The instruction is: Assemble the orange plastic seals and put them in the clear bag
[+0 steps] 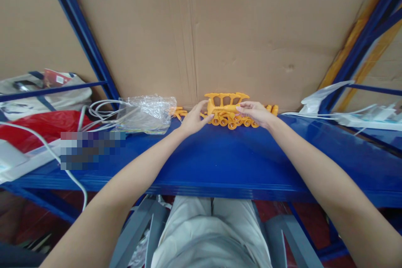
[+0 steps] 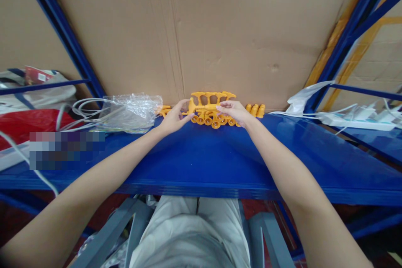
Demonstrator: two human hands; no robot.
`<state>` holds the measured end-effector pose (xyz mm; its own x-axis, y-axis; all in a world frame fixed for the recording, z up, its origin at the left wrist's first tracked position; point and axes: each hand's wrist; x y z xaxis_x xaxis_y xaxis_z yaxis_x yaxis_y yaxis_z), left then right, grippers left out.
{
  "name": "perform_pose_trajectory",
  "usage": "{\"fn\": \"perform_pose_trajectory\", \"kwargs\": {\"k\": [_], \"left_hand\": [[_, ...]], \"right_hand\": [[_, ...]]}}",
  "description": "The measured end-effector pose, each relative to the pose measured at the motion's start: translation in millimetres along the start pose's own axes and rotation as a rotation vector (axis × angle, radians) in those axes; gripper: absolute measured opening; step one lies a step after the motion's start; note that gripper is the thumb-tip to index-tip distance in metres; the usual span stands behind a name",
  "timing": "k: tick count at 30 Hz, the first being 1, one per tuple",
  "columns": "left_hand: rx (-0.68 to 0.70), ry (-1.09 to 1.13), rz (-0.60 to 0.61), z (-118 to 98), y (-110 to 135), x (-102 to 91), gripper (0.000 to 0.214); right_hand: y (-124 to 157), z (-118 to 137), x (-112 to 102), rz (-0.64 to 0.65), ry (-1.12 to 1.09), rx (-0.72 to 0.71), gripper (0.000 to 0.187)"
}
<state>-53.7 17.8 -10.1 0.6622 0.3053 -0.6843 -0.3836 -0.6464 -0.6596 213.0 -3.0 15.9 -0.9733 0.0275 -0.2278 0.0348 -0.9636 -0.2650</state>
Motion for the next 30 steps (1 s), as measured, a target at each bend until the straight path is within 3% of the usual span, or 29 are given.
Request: {"fn": "perform_pose_trajectory", "kwargs": {"k": [5,11,14,18,21,26,30], "left_hand": [[-0.08,-0.215,0.067,28,1,-4.0,0.049],[-0.412,-0.514,0.239,57,6,-9.7,0.059],[-0.455,-0.545,0.372,65,5,-11.7,0.056],[-0.395,-0.589,0.495,68,3,-12.7,0.047],[-0.402,-0.598,0.464,68,3,-12.7,0.047],[-0.428,-0.572,0.388,66,4,-13.6,0.046],[-0.433,-0.566,0.422,67,4,-15.3,0.051]], "right_hand": [[-9,1,-31,-0.297,-0.01,0.041,0.015],[-12,-10,-48,-0.45,0.027,0.224,0.012],[-13,-17,-48,-0.457,0.009,0.292,0.012],[-12,-25,-45,-0.466,0.11,0.33,0.018],[-12,-29,-43,-0.447,0.319,0.329,0.028],[-15,-35,-43,-0.298,0.833,0.242,0.039],[-19,-43,-44,-0.201,0.908,0.176,0.041]]}}
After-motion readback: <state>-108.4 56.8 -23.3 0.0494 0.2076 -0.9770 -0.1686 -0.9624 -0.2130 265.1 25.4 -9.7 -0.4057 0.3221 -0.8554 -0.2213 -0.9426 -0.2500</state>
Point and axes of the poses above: each hand's wrist, its own y-axis away from the middle knuckle, its own x-axis out of the palm, z = x × y, and after that the axes turned 2 degrees about x, right-handed
